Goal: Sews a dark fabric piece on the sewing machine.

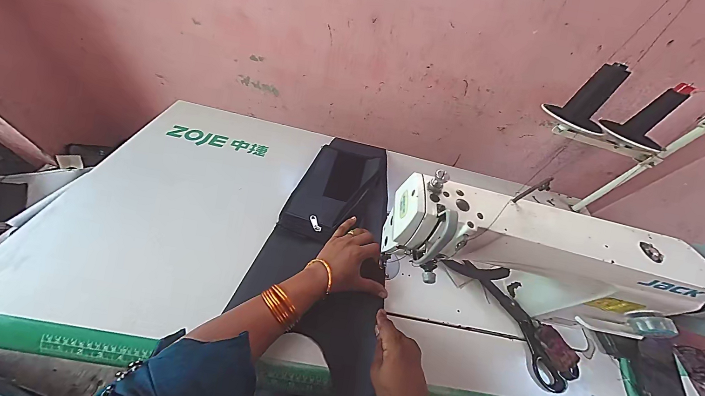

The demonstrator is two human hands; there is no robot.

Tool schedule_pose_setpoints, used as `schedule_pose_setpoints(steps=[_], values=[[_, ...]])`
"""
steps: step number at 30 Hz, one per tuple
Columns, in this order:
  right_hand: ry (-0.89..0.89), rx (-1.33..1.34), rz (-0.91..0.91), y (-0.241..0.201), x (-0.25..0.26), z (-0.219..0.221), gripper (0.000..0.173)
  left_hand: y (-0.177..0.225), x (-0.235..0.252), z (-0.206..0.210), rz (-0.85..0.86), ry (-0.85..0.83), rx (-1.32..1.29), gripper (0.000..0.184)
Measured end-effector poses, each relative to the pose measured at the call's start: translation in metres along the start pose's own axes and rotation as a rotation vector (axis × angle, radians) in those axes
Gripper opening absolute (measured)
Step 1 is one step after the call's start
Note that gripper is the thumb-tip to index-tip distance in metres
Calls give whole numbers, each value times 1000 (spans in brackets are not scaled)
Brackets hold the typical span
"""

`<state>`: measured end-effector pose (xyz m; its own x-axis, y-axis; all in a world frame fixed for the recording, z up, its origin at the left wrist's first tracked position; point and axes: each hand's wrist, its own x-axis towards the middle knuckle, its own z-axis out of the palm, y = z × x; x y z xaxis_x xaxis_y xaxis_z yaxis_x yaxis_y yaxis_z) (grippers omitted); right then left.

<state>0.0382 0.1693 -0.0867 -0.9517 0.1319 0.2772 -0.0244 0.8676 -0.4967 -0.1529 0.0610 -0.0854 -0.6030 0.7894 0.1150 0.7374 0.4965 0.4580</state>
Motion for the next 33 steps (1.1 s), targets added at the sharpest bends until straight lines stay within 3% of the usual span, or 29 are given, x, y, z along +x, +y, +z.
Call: schedule_pose_setpoints(steps=[3, 12, 14, 16, 18, 20, 21, 24, 29, 31, 33], values=[[7, -15, 49, 0, 8, -1, 23, 1, 7, -4, -54, -51, 19, 77], [-45, -33, 59, 11, 54, 4, 20, -28, 46, -19, -103, -148, 46, 102], [-115, 14, 74, 14, 59, 0, 22, -34, 49, -26, -91, -168, -42, 89], [-187, 94, 101, 20, 64, -10, 23, -38, 57, -39, -90, -206, -131, 62], [-16, 57, 46, 37, 68, -15, 21, -33, 66, -48, -175, -185, -112, 49], [199, -167, 32, 63, 82, -25, 18, -15, 77, -49, -291, -79, -43, 48], [202, -292, 80, 75, 92, -32, 22, -5, 84, -48, -320, -55, 12, 47], [133, -498, 161, 102, 120, -36, 25, 0, 113, -33, -303, -13, 35, 42], [-12, -338, 131, 99, 122, -52, 29, -11, 141, -6, -357, 125, -341, 36], [-91, -379, 108, 102, 120, -62, 28, -17, 154, -19, -405, 120, -210, 38], [-268, -527, 97, 104, 112, -74, 27, -27, 160, -43, -511, 261, -333, 35]])
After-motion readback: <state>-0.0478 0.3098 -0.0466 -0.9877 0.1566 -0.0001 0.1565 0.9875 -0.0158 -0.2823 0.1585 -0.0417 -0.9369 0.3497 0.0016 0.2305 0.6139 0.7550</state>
